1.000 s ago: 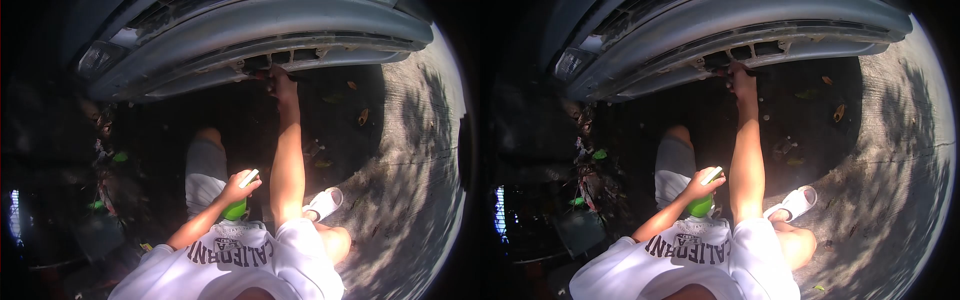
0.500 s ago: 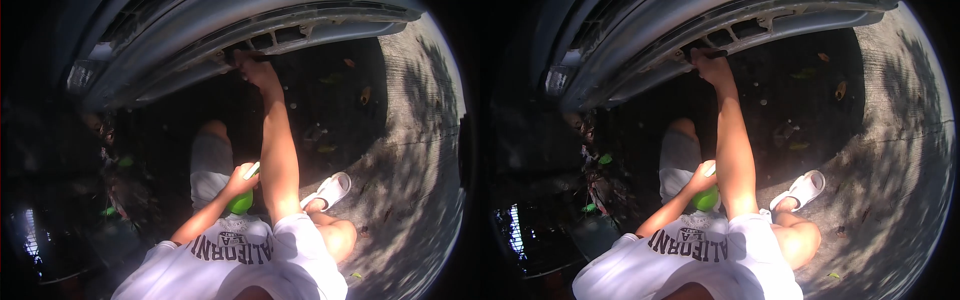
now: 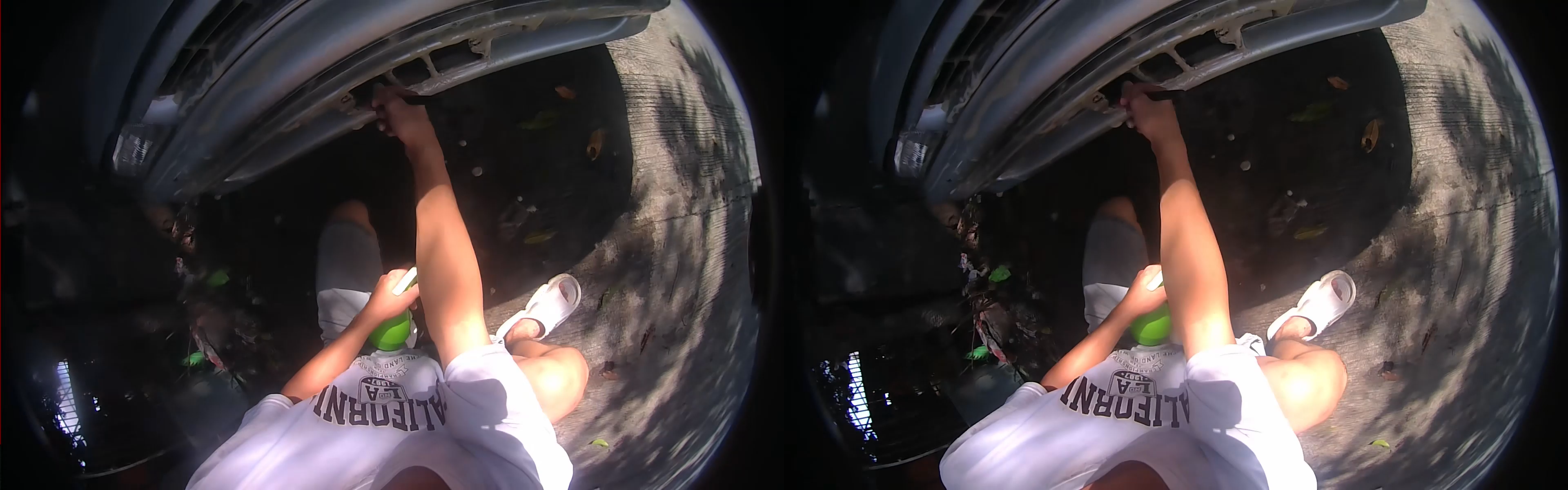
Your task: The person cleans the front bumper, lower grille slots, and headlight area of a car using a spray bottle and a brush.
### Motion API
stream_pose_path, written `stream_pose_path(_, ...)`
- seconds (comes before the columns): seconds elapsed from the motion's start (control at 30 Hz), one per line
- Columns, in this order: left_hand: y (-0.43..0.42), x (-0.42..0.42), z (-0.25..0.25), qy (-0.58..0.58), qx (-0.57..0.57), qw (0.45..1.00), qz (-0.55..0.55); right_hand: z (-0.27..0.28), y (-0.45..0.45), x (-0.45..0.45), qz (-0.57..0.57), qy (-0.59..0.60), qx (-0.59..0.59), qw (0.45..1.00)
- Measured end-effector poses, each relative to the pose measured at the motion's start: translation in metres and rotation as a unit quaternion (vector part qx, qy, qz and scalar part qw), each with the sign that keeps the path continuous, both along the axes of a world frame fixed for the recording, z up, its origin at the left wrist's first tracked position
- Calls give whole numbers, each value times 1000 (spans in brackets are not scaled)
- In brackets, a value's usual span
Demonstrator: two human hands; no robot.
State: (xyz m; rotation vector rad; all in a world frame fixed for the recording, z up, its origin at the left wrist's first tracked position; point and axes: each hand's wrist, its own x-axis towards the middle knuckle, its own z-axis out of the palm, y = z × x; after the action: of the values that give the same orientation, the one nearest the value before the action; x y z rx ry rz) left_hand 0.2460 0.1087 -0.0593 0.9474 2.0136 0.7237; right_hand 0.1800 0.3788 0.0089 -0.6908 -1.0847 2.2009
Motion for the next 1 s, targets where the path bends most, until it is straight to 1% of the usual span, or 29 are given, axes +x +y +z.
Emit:
stream_pose_path(0.03, 0, -3, -3, 0, -40, 999, -6, -6, -12, -9, 22, -7, -52, 998)
stream_pose_path(0.07, -1, -5, -5, -12, -50, 999, 1, -14, -7, -15, 20, -15, 20, 1000)
stream_pose_path(0.1, 2, -8, -5, -9, -48, 999, 2, -6, -6, -11, 20, -12, 22, 999)
stream_pose_path(0.13, 1, -9, -3, 14, -24, 1000, 0, 12, -13, 2, -99, -140, 191, 967)
stream_pose_path(0.17, -5, -6, -2, 33, -1, 999, -2, 32, -22, 17, -210, -263, 348, 875)
stream_pose_path(0.2, -9, -6, -5, 29, 2, 1000, 1, 53, -28, 29, -153, -278, 284, 905)
stream_pose_path(0.23, -11, -10, -10, 11, -20, 1000, 10, 43, -36, 21, -153, -281, 292, 902)
stream_pose_path(0.27, -11, -13, -14, -7, -39, 999, 17, 18, -49, 5, -207, -241, 368, 874)
stream_pose_path(0.3, -7, -13, -9, -9, -30, 999, 18, -6, -57, -9, -257, -197, 441, 837)
stream_pose_path(0.33, -4, -11, 1, -20, -48, 998, 20, -23, -59, -14, -192, -106, 435, 873)
stream_pose_path(0.37, -3, -12, 7, -32, -69, 997, 20, -22, -56, -12, -193, -107, 440, 871)
stream_pose_path(0.43, -10, -14, -1, -38, -51, 998, 19, -12, -52, -4, -246, -64, 380, 889)
stream_pose_path(0.47, -12, -14, -1, -72, -68, 994, 36, -4, -51, 0, -340, -121, 427, 829)
stream_pose_path(0.5, -12, -14, -1, -106, -82, 990, 51, -4, -55, -4, -337, -124, 434, 827)
stream_pose_path(0.57, -14, -12, -5, -105, -54, 992, 47, -8, -68, -20, -326, -229, 429, 811)
stream_pose_path(0.6, -18, -12, -8, -102, -51, 992, 58, -7, -72, -24, -292, -203, 432, 829)
stream_pose_path(0.63, -22, -12, -10, -98, -50, 992, 70, -6, -71, -24, -288, -202, 436, 828)
stream_pose_path(0.7, -25, -13, -7, -121, -48, 989, 75, -3, -64, -21, -227, -139, 342, 901)
stream_pose_path(0.73, -24, -14, 1, -134, -29, 988, 68, -2, -62, -24, -343, -215, 420, 812)
stream_pose_path(0.77, -24, -15, 4, -148, -10, 987, 60, -3, -63, -26, -340, -215, 425, 811)
stream_pose_path(0.83, -30, -18, -12, -147, -8, 987, 57, -10, -62, -31, -319, -237, 439, 806)
stream_pose_path(0.87, -32, -19, -21, -144, -8, 988, 55, -18, -52, -35, -280, -162, 426, 845)
stream_pose_path(0.9, -31, -18, -19, -146, -5, 988, 58, -13, -49, -30, -277, -161, 429, 844)
stream_pose_path(0.97, -29, -21, -13, -174, 1, 981, 83, -2, -44, -21, -252, -134, 370, 884)
stream_pose_path(1.0, -31, -28, -24, -162, -4, 984, 80, 1, -49, -24, -314, -211, 424, 823)
